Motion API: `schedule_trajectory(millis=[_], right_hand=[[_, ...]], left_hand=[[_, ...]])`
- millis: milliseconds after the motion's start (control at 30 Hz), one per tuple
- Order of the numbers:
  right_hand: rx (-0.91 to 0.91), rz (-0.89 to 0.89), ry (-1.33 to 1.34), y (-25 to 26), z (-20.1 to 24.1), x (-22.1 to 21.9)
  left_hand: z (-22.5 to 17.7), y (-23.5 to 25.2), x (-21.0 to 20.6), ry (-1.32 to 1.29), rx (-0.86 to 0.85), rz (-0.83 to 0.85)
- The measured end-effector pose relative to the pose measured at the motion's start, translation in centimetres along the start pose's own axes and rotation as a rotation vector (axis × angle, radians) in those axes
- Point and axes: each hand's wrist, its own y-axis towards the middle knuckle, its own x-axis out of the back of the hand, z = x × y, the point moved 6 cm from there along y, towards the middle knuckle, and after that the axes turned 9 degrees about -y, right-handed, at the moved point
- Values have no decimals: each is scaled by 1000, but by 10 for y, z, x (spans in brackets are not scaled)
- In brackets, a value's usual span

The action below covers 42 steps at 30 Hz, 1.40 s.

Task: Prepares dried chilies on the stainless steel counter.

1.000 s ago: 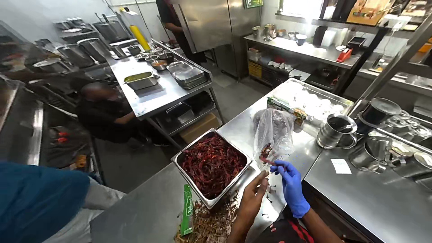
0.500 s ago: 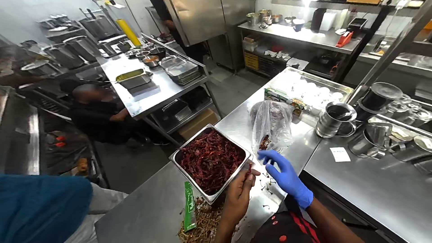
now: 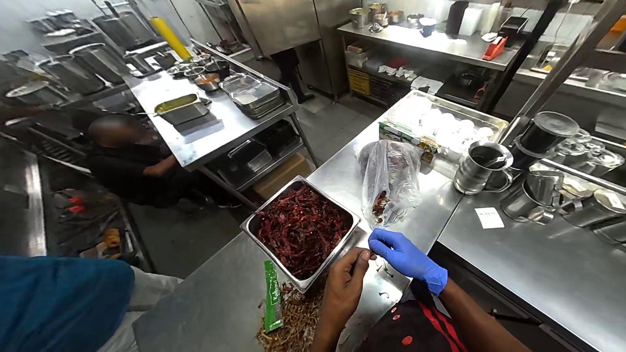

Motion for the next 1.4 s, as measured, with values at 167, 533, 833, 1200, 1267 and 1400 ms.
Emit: schedule_trajectory(millis=[167,533,833,1200,1267,1400], right_hand=[[-201,-16,286,-2,-24,-22],[195,-289,-925,-19,-36,-52],[-281,140,-487,-33,-125,-75],[-185,-224,-1009,88,-132,30],[-198,-83,-1100,115,-152,26],[-156,-56,-1053,128,-168,25]], left_hand=[[13,-3,-6,91,108,14],[30,-22,-22,948,109,-85],[30,17,49,1012,243,-102],[46,9,61,905,-112,-165],[58,-3,38,851,-107,-113],[70,-26,17,771,-154,-122]])
